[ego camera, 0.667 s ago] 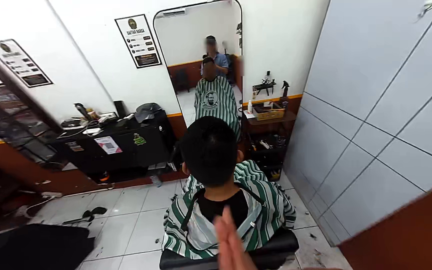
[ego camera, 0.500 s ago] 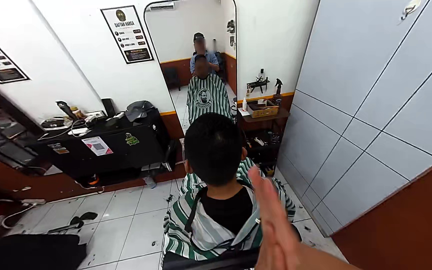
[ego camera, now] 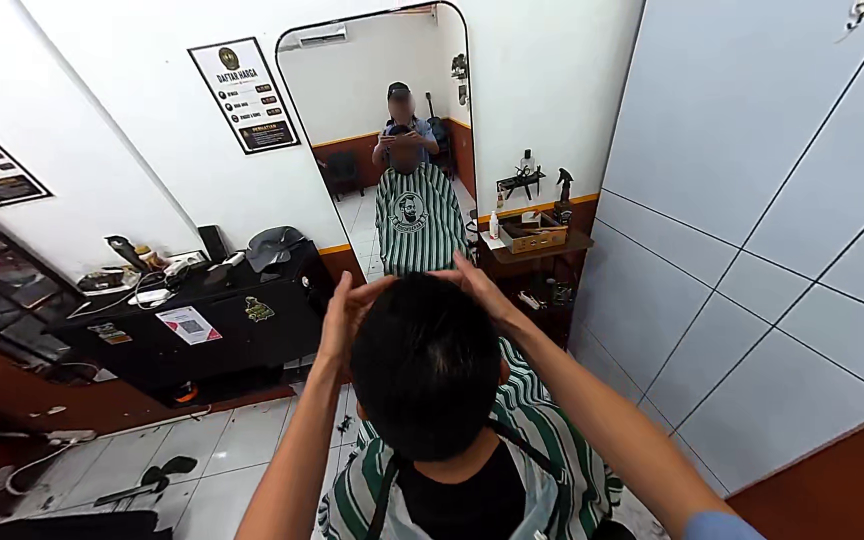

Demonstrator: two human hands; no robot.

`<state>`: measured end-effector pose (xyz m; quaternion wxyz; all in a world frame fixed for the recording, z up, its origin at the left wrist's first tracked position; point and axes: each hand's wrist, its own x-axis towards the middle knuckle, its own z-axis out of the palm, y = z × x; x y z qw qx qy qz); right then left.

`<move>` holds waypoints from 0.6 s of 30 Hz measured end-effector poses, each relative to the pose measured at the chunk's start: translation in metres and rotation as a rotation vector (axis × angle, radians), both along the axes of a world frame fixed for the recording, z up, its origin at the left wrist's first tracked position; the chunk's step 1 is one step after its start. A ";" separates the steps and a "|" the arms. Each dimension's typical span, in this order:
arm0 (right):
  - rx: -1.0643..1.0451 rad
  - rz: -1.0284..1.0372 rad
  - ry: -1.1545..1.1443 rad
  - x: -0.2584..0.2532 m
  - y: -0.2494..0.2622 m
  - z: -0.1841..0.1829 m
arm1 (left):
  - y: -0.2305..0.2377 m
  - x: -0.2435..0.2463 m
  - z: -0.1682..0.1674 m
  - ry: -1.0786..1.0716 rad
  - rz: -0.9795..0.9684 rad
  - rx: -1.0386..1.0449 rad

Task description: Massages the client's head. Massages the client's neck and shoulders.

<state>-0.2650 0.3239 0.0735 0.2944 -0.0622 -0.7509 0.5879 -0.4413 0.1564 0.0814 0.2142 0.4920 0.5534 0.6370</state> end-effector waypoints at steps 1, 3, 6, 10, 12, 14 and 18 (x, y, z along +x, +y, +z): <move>-0.002 0.002 0.019 0.001 -0.003 -0.001 | 0.002 0.006 -0.001 -0.053 -0.033 0.029; -0.037 -0.001 0.046 0.006 -0.008 -0.004 | 0.001 0.017 -0.003 -0.127 -0.070 0.067; 0.016 -0.062 0.077 0.012 -0.012 -0.008 | -0.004 0.021 -0.013 -0.102 -0.035 0.109; 0.144 -0.374 0.202 0.011 -0.021 -0.012 | 0.001 0.035 -0.017 -0.030 0.271 0.244; 0.126 -0.284 0.216 0.016 -0.025 -0.013 | -0.004 0.035 -0.024 0.004 0.189 0.309; 0.122 -0.198 0.234 0.020 -0.031 -0.013 | -0.013 0.030 -0.033 0.118 -0.029 0.345; 0.272 -0.433 0.400 0.027 -0.042 -0.010 | -0.015 0.027 -0.034 0.318 0.140 0.496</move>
